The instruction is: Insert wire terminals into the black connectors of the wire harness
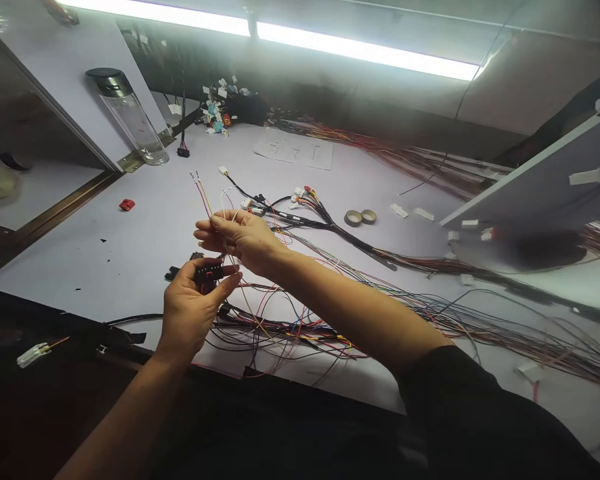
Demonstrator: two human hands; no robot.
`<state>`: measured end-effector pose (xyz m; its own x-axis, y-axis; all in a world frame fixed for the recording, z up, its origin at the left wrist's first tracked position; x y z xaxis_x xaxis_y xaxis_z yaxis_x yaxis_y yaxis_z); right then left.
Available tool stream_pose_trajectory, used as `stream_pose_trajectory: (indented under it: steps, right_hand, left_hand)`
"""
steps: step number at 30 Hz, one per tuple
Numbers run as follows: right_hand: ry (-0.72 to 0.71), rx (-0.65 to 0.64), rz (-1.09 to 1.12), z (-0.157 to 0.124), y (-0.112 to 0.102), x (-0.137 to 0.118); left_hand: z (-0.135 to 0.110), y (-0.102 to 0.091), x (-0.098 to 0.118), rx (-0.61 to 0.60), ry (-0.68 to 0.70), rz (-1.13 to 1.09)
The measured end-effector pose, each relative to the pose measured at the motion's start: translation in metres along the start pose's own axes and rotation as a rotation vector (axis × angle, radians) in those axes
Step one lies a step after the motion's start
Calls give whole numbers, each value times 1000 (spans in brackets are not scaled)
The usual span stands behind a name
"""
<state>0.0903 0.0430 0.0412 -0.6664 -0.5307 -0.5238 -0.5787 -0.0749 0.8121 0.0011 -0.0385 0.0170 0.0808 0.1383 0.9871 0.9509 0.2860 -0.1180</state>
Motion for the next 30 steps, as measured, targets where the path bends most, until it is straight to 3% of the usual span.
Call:
stream_pose_trajectory:
  steps: [4,9,15,21,23,28,30]
  right_hand:
    - [-22,17,-18,0,0,-4]
    - [-47,22,-207,0,-8,-7]
    - [35,-200,-246,-4,-15,6]
    - [134,-308,-278,-9,-17,18]
    - [122,-282,-284,-7,-18,17]
    - [0,10,-255,4,-26,2]
    - [-46,66,-274,6,-24,-4]
  left_hand:
    - [3,4,0,-17,12,-38]
    - [3,-1,2,-46,-2,-19]
    - [6,-11,12,-22,-9,-104]
    - [9,-12,11,-57,11,-91]
    - [9,-12,7,-62,0,-72]
    - [-1,-11,1,-101,-20,-8]
    - [-7,-10,1,-106,-36,15]
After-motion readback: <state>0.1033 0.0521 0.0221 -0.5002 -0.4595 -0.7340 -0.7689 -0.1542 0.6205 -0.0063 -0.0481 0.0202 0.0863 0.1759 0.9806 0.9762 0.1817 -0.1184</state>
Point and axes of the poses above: each hand's wrist, its own z-axis towards the middle knuckle, its own y-axis out of the palm, x = y × z, the point moved 6 cm from there along z, towards the middle knuckle, and after that the axes turned 12 degrees about z, right-handed, at the moved point
